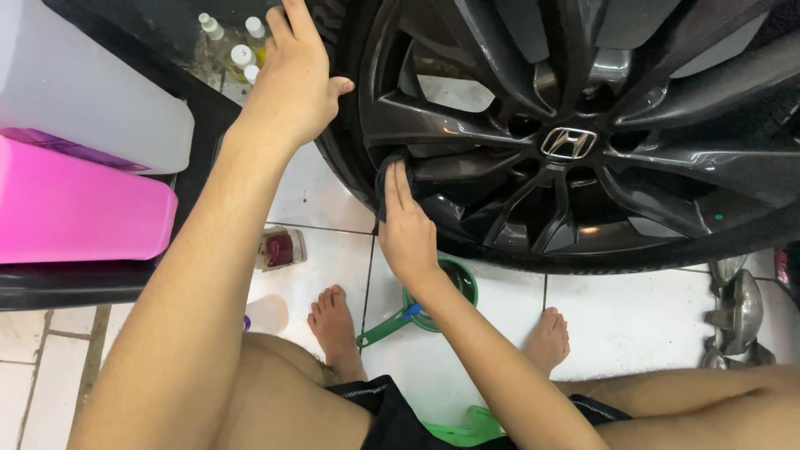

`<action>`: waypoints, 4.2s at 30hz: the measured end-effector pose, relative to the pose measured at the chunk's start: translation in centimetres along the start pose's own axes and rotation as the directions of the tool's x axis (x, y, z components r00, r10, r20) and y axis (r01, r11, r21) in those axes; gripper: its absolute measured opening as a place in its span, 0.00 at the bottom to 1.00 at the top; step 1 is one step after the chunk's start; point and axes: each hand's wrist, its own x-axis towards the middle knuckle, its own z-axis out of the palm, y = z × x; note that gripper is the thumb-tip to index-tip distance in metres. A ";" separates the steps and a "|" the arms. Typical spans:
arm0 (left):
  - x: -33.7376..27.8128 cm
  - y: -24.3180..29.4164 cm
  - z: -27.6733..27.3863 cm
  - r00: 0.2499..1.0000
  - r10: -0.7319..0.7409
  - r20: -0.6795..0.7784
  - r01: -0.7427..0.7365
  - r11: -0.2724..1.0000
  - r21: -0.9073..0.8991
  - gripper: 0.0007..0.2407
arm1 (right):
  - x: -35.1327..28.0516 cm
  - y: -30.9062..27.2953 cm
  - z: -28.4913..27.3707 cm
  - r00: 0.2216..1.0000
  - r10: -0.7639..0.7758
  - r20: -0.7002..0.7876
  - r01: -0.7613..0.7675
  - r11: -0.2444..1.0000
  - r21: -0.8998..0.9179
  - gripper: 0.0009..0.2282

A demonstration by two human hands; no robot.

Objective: The person wipes a car wheel with a black cloth, moving around the rim and spokes to clean the surface. The person holds the tire with one hand while wiping with the other.

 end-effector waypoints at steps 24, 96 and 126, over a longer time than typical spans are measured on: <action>0.1 -0.6 1.0 0.999 0.005 -0.039 -0.002 0.996 0.088 0.41 | 0.3 -1.9 -1.0 0.993 -0.053 0.107 0.033 0.984 0.176 0.40; -0.5 -0.4 -0.2 1.000 0.017 0.009 -0.017 1.000 0.020 0.49 | 0.6 1.2 -11.9 0.944 0.176 -0.279 -0.107 0.963 0.247 0.34; -0.6 4.1 -3.1 0.971 -0.238 0.035 0.240 0.965 -0.103 0.47 | 2.2 4.8 -15.3 0.951 0.194 -0.241 -0.046 0.858 0.512 0.20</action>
